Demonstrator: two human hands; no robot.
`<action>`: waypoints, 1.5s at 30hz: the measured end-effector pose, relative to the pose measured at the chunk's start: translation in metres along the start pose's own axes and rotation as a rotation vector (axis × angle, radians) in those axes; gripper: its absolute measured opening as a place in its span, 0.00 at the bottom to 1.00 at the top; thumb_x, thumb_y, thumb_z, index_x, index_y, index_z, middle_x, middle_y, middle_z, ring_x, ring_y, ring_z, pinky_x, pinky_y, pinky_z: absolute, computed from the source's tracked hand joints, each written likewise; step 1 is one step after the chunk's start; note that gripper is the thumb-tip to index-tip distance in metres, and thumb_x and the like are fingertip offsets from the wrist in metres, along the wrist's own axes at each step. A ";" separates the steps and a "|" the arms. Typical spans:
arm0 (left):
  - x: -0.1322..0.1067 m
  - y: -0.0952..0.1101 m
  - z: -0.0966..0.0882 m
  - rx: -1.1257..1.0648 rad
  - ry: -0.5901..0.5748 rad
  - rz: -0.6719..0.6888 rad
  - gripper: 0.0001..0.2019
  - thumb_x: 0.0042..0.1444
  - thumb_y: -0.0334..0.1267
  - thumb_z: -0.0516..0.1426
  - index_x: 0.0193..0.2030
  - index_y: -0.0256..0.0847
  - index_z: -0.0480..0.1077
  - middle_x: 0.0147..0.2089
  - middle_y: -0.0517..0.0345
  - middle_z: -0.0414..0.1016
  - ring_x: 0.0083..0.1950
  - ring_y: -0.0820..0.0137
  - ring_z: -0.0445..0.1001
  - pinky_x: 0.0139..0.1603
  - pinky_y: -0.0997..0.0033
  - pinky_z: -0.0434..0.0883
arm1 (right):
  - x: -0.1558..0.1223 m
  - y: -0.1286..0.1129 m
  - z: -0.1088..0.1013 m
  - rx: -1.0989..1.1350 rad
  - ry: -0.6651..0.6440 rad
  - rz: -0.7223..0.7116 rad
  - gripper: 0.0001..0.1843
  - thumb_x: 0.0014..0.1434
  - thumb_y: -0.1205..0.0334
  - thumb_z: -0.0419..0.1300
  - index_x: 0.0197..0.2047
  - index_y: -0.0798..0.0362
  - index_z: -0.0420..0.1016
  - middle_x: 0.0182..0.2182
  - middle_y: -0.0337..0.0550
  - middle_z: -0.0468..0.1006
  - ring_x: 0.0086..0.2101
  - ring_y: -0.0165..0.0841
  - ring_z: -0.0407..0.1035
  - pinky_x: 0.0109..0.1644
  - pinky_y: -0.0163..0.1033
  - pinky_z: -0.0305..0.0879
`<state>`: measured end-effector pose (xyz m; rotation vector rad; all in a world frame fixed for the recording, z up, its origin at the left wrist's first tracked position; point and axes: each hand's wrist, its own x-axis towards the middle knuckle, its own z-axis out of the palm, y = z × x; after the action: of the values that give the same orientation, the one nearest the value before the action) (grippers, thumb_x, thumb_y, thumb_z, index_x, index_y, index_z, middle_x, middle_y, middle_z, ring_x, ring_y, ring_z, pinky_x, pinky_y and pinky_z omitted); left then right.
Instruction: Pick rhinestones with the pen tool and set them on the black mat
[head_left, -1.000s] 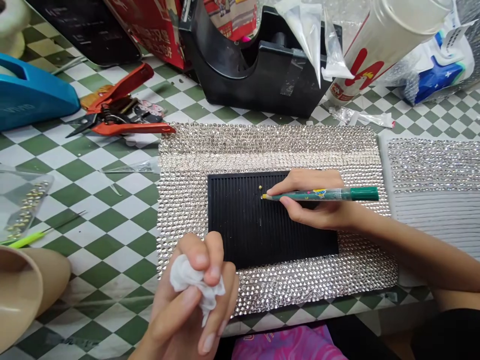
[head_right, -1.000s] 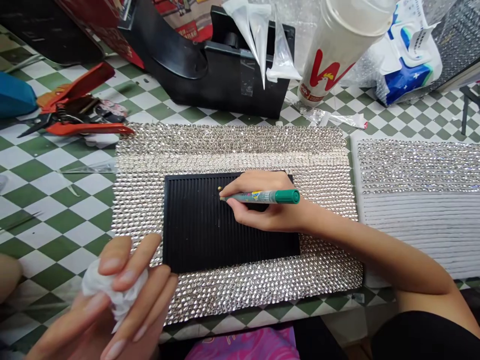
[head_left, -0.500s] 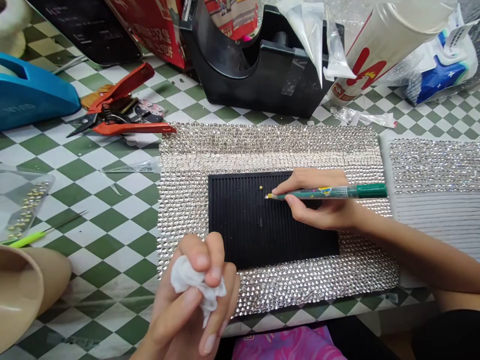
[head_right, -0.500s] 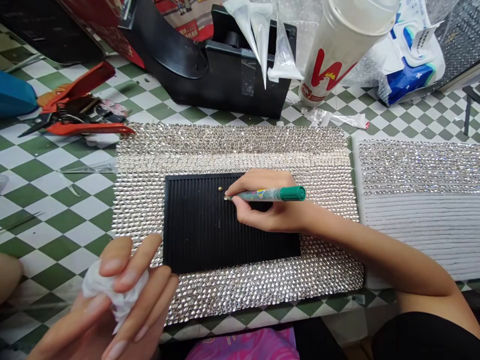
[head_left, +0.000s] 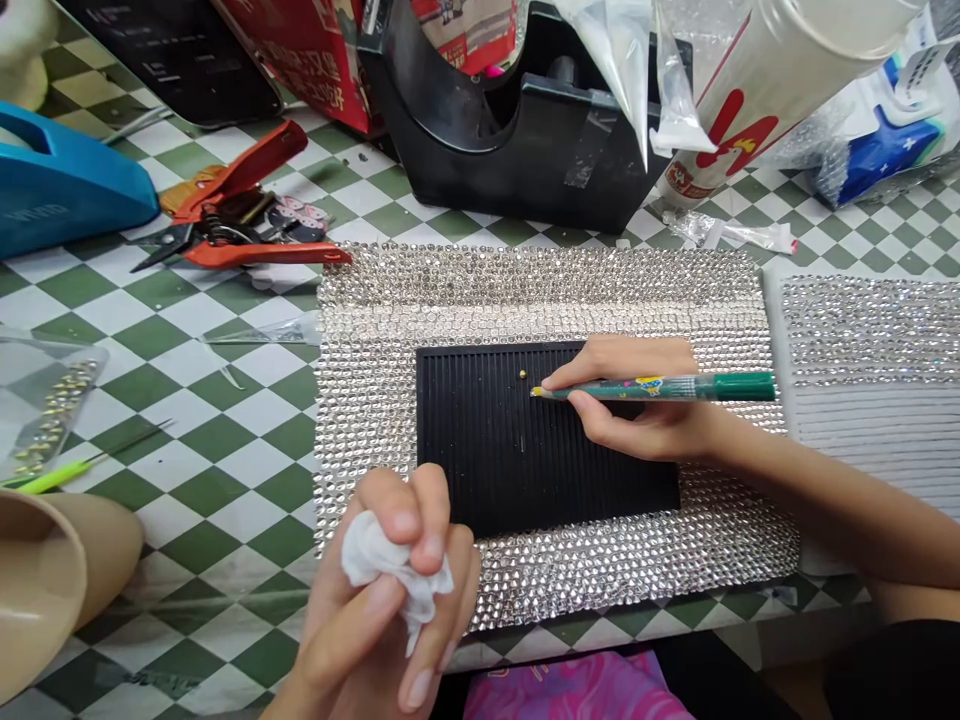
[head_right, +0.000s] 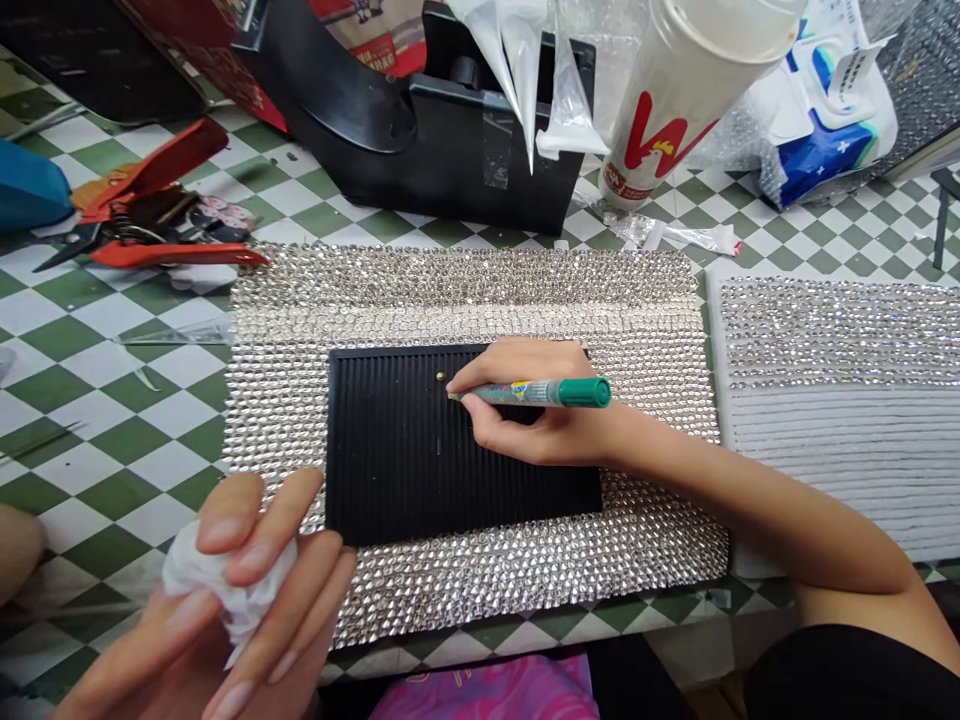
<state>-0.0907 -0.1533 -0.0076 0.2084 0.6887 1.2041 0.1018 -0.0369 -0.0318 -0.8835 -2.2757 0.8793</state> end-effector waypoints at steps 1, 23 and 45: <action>0.000 0.000 0.000 -0.001 0.015 -0.005 0.05 0.56 0.34 0.54 0.35 0.42 0.58 0.32 0.68 0.59 0.15 0.84 0.43 0.18 0.73 0.48 | 0.000 0.000 0.000 0.001 -0.002 -0.001 0.08 0.53 0.68 0.54 0.34 0.56 0.74 0.30 0.39 0.78 0.31 0.21 0.70 0.36 0.28 0.66; 0.003 -0.004 0.002 -0.018 0.125 -0.007 0.07 0.53 0.34 0.56 0.34 0.41 0.58 0.30 0.66 0.58 0.15 0.86 0.41 0.18 0.76 0.53 | -0.032 0.026 -0.056 -0.085 0.823 0.086 0.08 0.46 0.72 0.57 0.27 0.55 0.77 0.22 0.41 0.76 0.21 0.26 0.68 0.21 0.34 0.63; 0.007 -0.009 -0.002 -0.014 0.165 0.001 0.09 0.51 0.33 0.59 0.33 0.41 0.59 0.28 0.67 0.59 0.13 0.88 0.38 0.14 0.75 0.49 | -0.069 0.082 -0.078 -0.216 0.752 0.277 0.07 0.48 0.73 0.57 0.27 0.56 0.77 0.22 0.42 0.76 0.20 0.25 0.69 0.25 0.31 0.67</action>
<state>-0.0837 -0.1505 -0.0165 0.0982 0.8238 1.2363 0.2293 -0.0110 -0.0586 -1.3702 -1.6229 0.3097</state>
